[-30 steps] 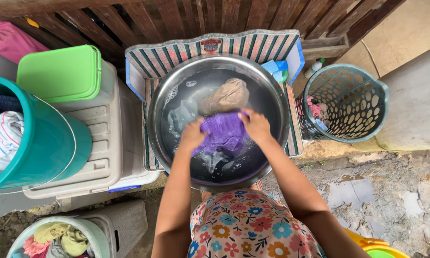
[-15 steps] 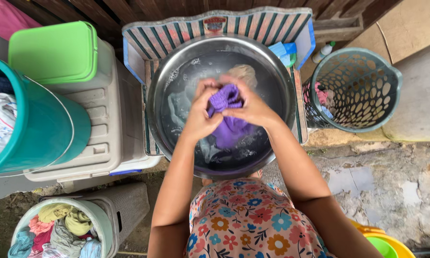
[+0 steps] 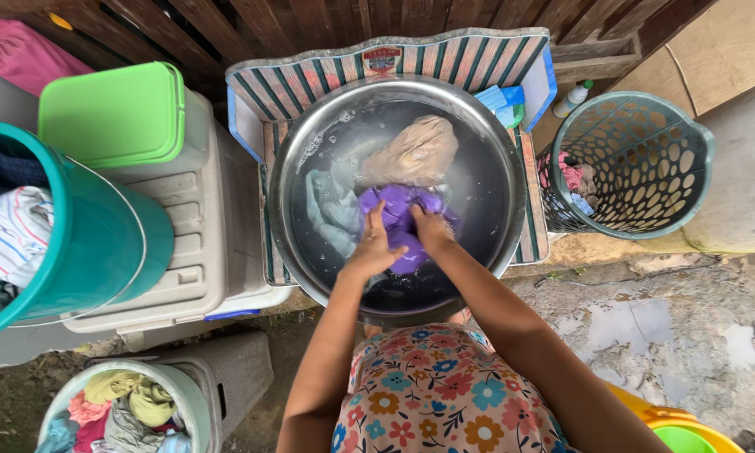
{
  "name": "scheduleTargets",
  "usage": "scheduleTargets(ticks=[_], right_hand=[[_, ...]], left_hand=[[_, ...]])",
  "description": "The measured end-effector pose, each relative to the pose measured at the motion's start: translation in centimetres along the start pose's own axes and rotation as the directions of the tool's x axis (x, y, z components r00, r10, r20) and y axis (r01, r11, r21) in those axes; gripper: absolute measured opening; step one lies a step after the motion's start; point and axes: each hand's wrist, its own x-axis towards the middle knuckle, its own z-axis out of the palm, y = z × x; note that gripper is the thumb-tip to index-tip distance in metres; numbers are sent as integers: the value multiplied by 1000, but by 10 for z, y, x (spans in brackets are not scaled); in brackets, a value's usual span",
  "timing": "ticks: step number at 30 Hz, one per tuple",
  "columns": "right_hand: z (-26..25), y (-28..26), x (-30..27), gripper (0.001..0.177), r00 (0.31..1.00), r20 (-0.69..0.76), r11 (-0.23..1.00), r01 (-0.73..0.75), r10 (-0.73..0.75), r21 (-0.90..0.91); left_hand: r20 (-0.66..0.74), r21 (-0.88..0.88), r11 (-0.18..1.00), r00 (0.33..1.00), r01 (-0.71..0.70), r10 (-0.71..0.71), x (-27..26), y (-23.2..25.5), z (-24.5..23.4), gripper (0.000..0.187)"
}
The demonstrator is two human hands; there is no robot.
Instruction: The person washes several items of clothing by hand in a metal basin filled with water, scrubbing the fabric together and wringing them before placing them into a separate bucket.
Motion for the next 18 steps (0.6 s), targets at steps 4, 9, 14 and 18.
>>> scheduleTargets(ticks=[4,9,14,18], right_hand=[[-8,26,11,46,1000,2,995,-25,25,95],[-122,0,-47,66,967,-250,735,200,-44,648],[-240,-53,-137,38,955,-296,244,292,-23,925],[-278,-67,-189,32,839,-542,-135,532,-53,836]], left_hand=[[-118,-117,976,978,-183,169,-13,14,2,119],[-176,-176,965,971,-195,165,-18,23,-1,129],[-231,-316,861,913,-398,337,4,20,29,151],[-298,-465,786,909,-406,293,33,16,44,132]])
